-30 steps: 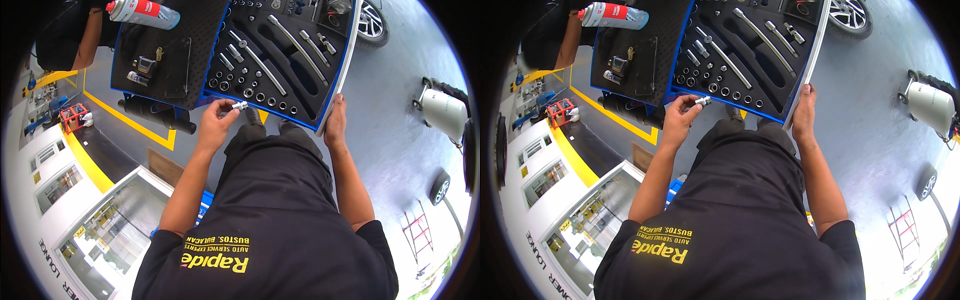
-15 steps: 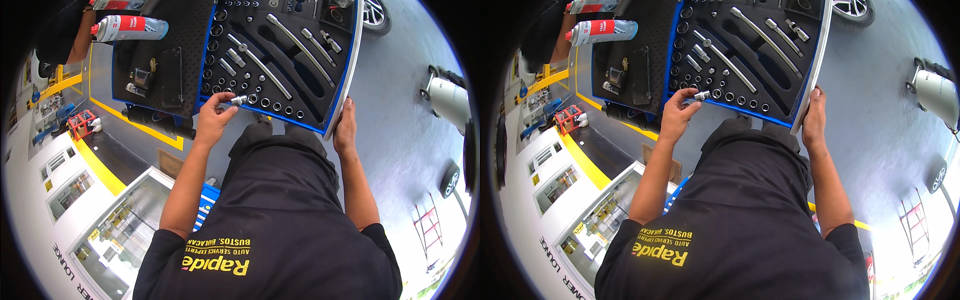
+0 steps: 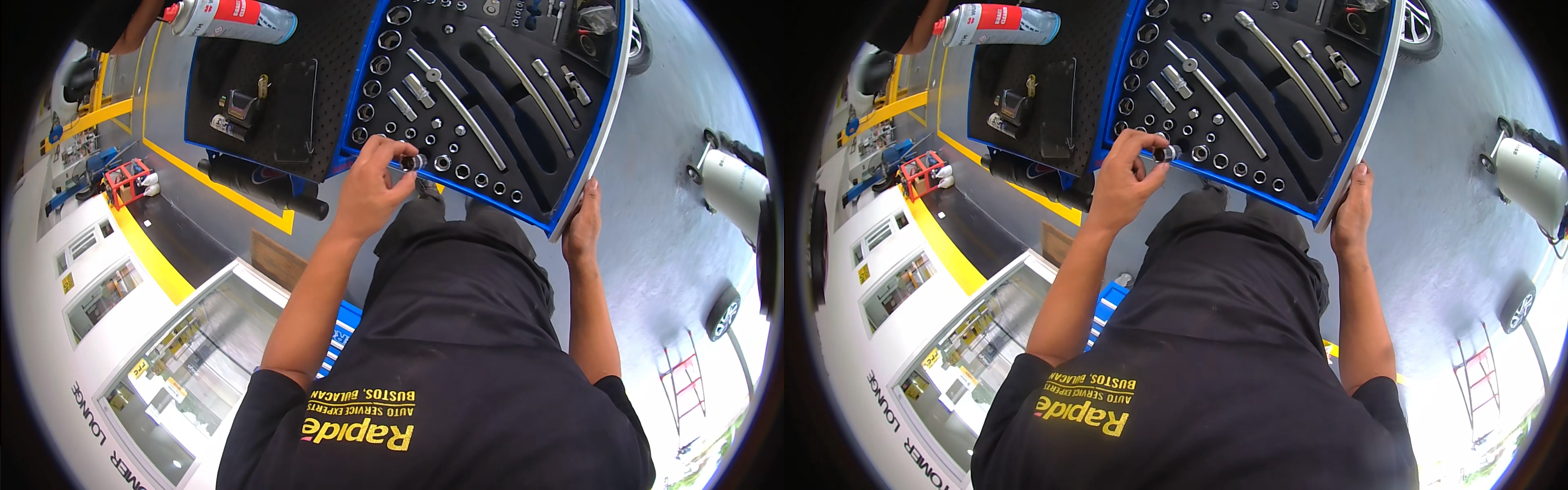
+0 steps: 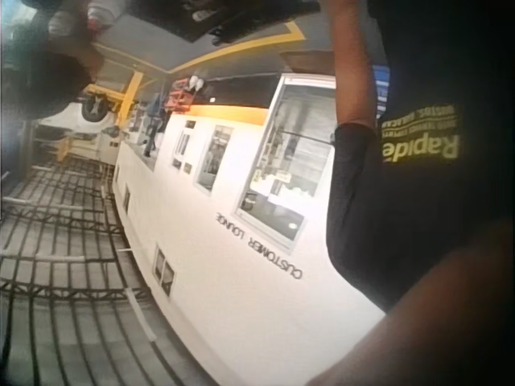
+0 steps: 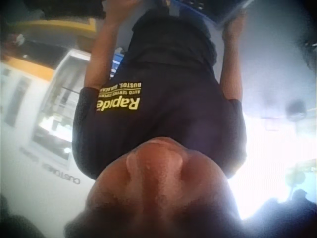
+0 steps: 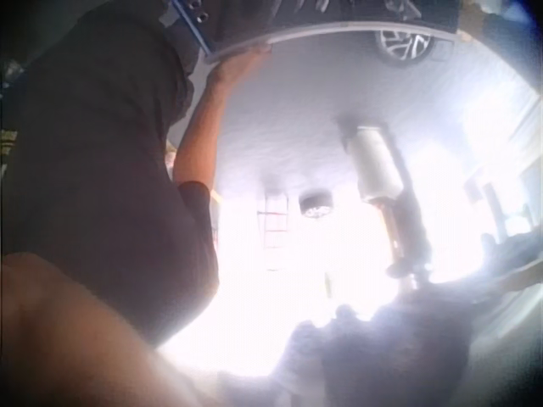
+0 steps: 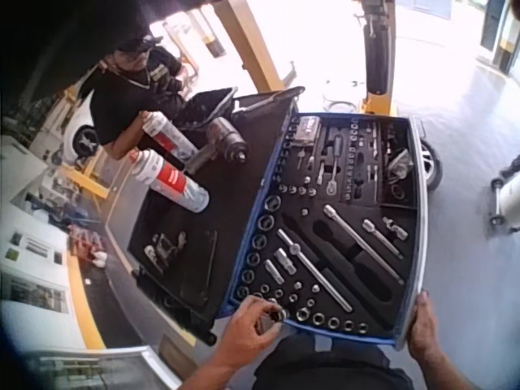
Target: The person selects sockets and a ratchet from a tool chest, then sits under a lifted vehicle to loosen and tighten bolts on the suspension using a ratchet and wrench.
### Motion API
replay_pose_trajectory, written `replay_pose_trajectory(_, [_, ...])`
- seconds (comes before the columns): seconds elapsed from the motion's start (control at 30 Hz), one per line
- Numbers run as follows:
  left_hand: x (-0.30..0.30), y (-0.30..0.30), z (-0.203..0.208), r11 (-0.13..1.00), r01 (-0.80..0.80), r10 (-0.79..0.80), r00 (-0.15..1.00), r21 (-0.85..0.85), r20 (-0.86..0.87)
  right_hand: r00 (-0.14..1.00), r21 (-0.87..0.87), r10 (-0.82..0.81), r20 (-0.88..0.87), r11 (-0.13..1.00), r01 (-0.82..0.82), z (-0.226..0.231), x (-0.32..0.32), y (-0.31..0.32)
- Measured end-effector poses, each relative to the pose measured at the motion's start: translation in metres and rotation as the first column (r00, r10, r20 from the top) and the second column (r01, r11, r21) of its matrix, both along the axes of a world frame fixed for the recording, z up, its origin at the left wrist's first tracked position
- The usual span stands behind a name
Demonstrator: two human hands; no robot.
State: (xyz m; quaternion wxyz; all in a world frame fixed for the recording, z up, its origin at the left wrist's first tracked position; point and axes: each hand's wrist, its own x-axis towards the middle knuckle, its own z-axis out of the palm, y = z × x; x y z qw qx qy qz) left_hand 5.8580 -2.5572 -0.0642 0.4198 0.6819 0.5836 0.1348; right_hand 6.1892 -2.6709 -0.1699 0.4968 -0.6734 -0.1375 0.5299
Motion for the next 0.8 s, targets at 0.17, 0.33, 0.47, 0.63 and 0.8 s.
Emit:
replay_pose_trajectory(0.17, [0.007, -0.004, -0.037, 0.984, 0.064, -0.048, 0.994, 0.166, -0.098, 0.999, -0.065, 0.033, 0.044, 0.997, -0.030, 0.002, 0.001, 0.001])
replay_pose_trajectory(0.33, [0.009, -0.003, -0.045, 0.972, 0.089, -0.052, 0.984, 0.216, -0.173, 0.995, -0.044, 0.049, 0.082, 0.998, -0.045, 0.002, -0.003, -0.001])
replay_pose_trajectory(0.47, [0.005, -0.002, -0.049, 0.954, 0.121, -0.070, 0.979, 0.273, -0.190, 0.996, -0.013, 0.043, 0.076, 0.999, -0.042, -0.003, -0.002, -0.004])
replay_pose_trajectory(0.63, [0.008, 0.000, -0.043, 0.970, 0.169, -0.120, 0.959, 0.176, -0.255, 0.997, -0.030, 0.028, 0.077, 0.999, -0.026, -0.001, -0.003, -0.004])
replay_pose_trajectory(0.8, [0.009, 0.007, -0.045, 0.970, 0.195, -0.144, 0.943, 0.148, -0.301, 0.998, -0.046, 0.031, 0.047, 0.999, -0.029, 0.001, -0.003, -0.002])
